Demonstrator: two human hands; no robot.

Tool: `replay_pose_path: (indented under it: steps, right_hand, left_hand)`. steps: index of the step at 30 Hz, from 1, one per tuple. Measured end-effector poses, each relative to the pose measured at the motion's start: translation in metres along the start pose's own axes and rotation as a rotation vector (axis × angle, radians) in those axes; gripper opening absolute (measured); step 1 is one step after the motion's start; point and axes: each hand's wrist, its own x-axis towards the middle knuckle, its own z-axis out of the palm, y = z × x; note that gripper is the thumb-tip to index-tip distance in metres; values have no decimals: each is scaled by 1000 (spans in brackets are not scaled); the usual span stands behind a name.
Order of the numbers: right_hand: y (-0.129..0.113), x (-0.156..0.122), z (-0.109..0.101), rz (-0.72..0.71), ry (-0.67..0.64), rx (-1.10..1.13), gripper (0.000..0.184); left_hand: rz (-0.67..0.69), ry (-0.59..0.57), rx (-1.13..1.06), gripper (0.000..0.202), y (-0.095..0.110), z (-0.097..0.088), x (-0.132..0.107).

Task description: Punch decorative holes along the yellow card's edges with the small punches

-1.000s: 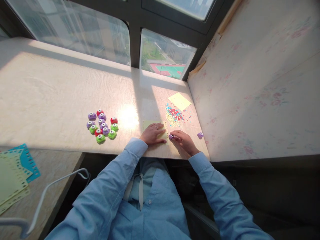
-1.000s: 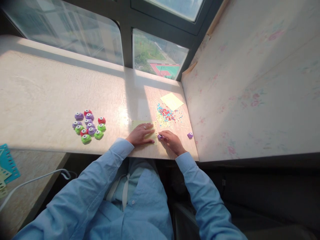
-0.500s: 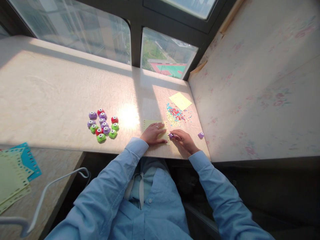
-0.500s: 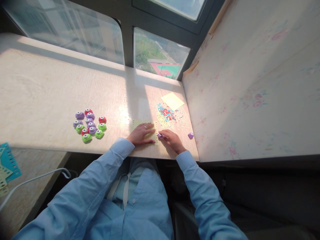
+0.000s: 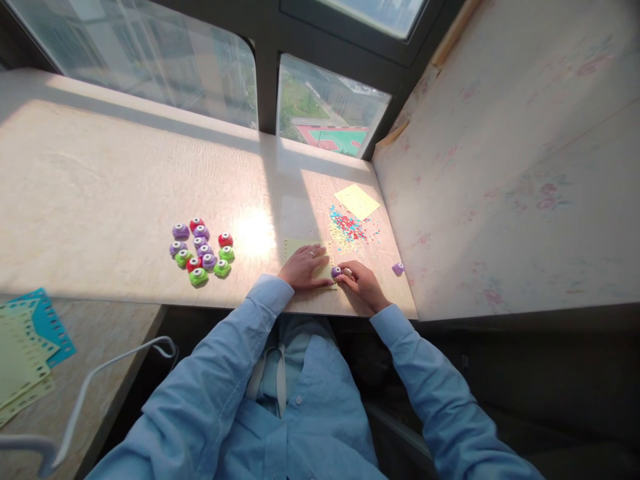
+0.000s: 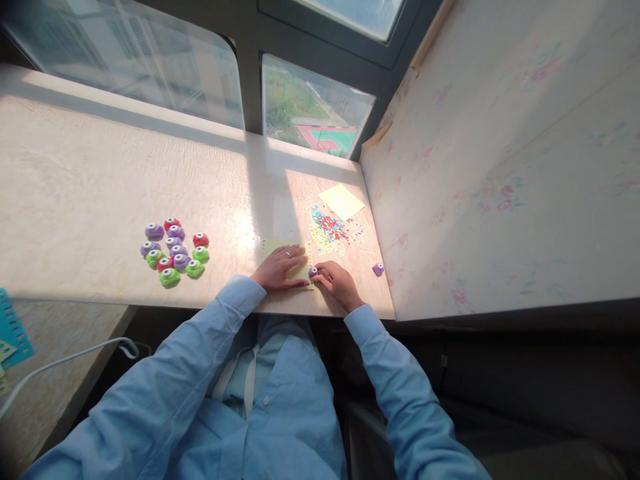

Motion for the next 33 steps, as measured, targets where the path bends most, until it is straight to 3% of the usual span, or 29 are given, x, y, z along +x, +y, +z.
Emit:
replay_pose_path:
  steps: [7, 17, 33]
  right_hand:
    - [-3, 1, 1, -13, 12, 72, 24]
    - [-5, -6, 4, 81, 76, 179, 24]
    - [-8, -13, 7, 105, 94, 204, 26]
  left_hand:
    - [-3, -9, 21, 35, 1, -2, 1]
    - [-16, 15, -3, 32, 0, 0, 1]
    - [-20, 10, -14, 33, 2, -1, 1]
